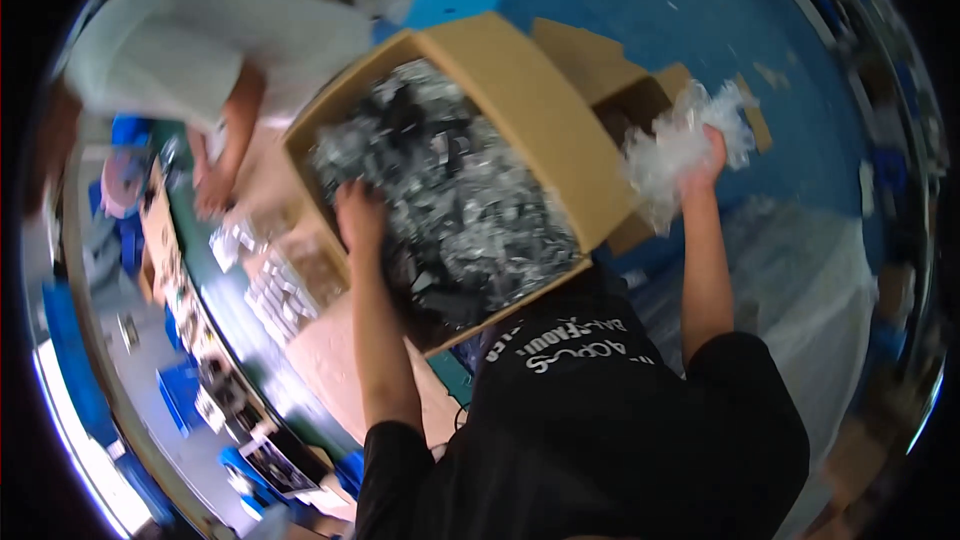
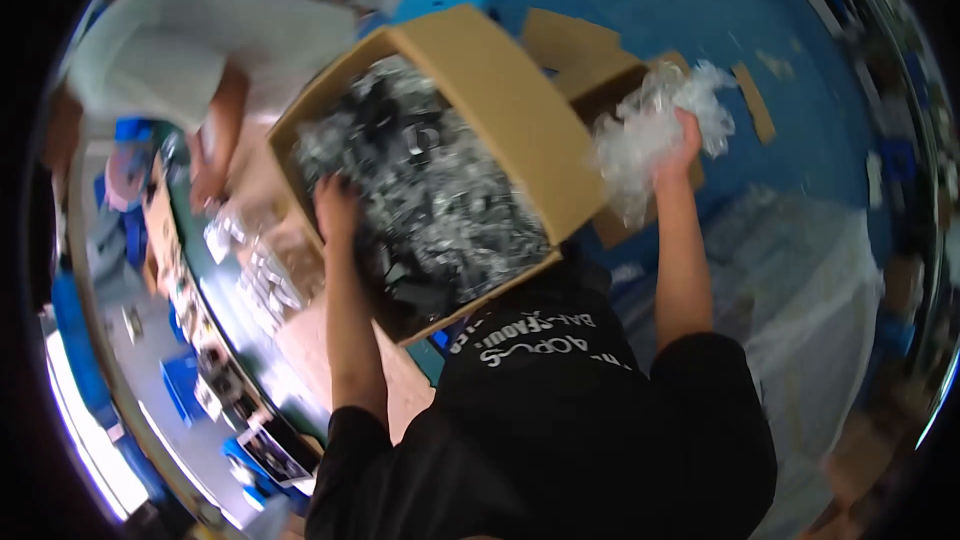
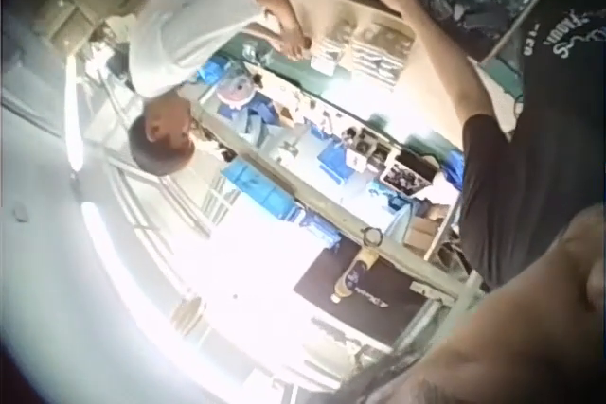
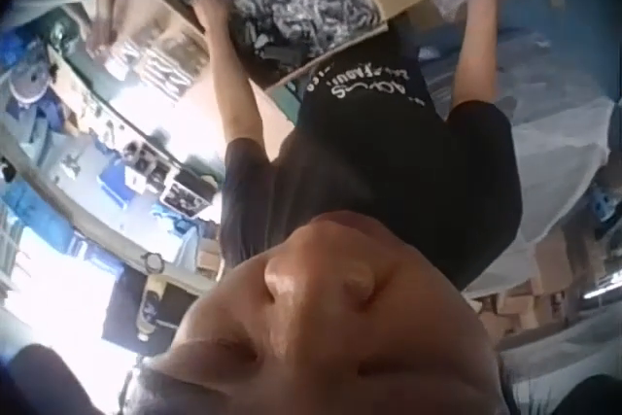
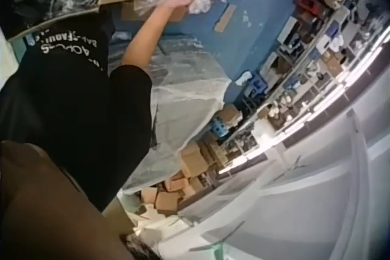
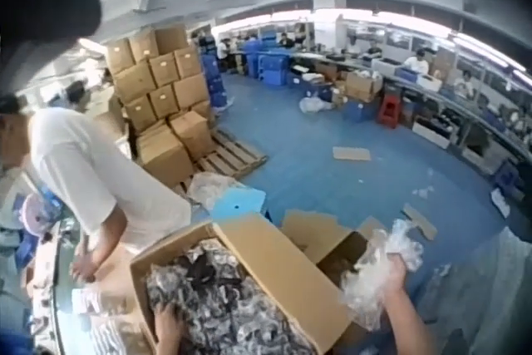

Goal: Unpacking and organizing small items from a cardboard box on a factory workbench.

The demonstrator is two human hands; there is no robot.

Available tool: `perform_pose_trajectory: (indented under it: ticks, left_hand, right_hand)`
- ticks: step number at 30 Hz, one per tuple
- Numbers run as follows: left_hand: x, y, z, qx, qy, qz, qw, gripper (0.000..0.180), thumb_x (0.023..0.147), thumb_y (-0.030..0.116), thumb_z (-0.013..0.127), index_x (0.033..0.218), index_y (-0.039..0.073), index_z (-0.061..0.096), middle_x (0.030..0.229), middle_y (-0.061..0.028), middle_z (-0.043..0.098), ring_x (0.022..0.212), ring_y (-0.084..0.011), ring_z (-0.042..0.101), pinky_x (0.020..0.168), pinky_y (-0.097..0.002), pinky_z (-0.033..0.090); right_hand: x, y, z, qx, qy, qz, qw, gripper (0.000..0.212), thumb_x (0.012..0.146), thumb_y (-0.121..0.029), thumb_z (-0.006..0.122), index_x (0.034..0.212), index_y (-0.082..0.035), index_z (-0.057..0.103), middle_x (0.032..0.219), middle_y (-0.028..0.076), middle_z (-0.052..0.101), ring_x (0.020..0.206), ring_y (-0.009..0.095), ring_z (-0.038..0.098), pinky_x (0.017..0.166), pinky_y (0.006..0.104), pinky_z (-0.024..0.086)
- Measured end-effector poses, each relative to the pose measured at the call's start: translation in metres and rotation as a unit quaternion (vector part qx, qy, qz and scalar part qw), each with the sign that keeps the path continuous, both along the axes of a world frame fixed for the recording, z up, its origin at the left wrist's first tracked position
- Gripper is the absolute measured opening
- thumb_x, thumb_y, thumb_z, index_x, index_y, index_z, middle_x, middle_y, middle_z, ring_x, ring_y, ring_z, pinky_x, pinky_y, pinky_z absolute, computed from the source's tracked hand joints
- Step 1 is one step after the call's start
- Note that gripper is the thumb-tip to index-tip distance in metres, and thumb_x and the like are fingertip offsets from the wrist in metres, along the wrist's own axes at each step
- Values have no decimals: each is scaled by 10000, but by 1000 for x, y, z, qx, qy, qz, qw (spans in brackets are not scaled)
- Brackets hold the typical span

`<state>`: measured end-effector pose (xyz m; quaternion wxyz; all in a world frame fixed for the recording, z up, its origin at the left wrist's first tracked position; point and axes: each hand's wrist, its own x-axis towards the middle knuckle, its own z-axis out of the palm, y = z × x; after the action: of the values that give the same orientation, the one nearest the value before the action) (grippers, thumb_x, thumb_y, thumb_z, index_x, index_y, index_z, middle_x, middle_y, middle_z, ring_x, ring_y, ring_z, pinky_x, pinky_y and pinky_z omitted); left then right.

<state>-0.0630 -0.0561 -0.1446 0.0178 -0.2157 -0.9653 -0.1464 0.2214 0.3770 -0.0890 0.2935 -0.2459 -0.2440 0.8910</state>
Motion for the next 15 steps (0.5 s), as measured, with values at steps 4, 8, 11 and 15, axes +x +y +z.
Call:
perform_pose_trajectory:
  ticks: [4, 8, 11, 15]
  left_hand:
    - [1, 5, 13, -40, 45, -29, 998, 157, 803, 146, 538, 889, 38, 614, 910, -143, 590, 842, -347, 541, 775, -400, 447]
    - [40, 10, 36, 76, 61, -35, 995, 167, 839, 87, 563, 990, 33, 612, 958, -133, 614, 843, -299, 582, 727, -340, 476]
    - [78, 37, 84, 117, -73, 169, 976, 192, 887, 89, 520, 1054, 55, 608, 973, -99, 634, 830, -198, 600, 746, -282, 474]
    - [90, 39, 106, 234, -77, 113, 963, 230, 934, 177, 456, 1107, 63, 559, 998, -92, 634, 849, -188, 591, 801, -300, 452]
  right_hand:
    - [39, 48, -47, -50, -392, -198, 897, 408, 792, -331, 690, 1039, -20, 599, 890, 91, 642, 782, 203, 605, 712, 310, 490]
    - [62, 81, -156, -94, -393, -172, 898, 493, 765, -337, 718, 1108, -13, 574, 987, 113, 621, 871, 220, 589, 773, 317, 475]
    - [55, 98, -246, -133, -391, -116, 903, 587, 738, -343, 746, 1177, -6, 549, 1084, 134, 600, 959, 236, 572, 833, 324, 459]
    - [65, 133, -315, -90, -409, -62, 906, 614, 751, -333, 730, 1221, 7, 528, 1159, 149, 579, 1031, 239, 554, 889, 319, 439]
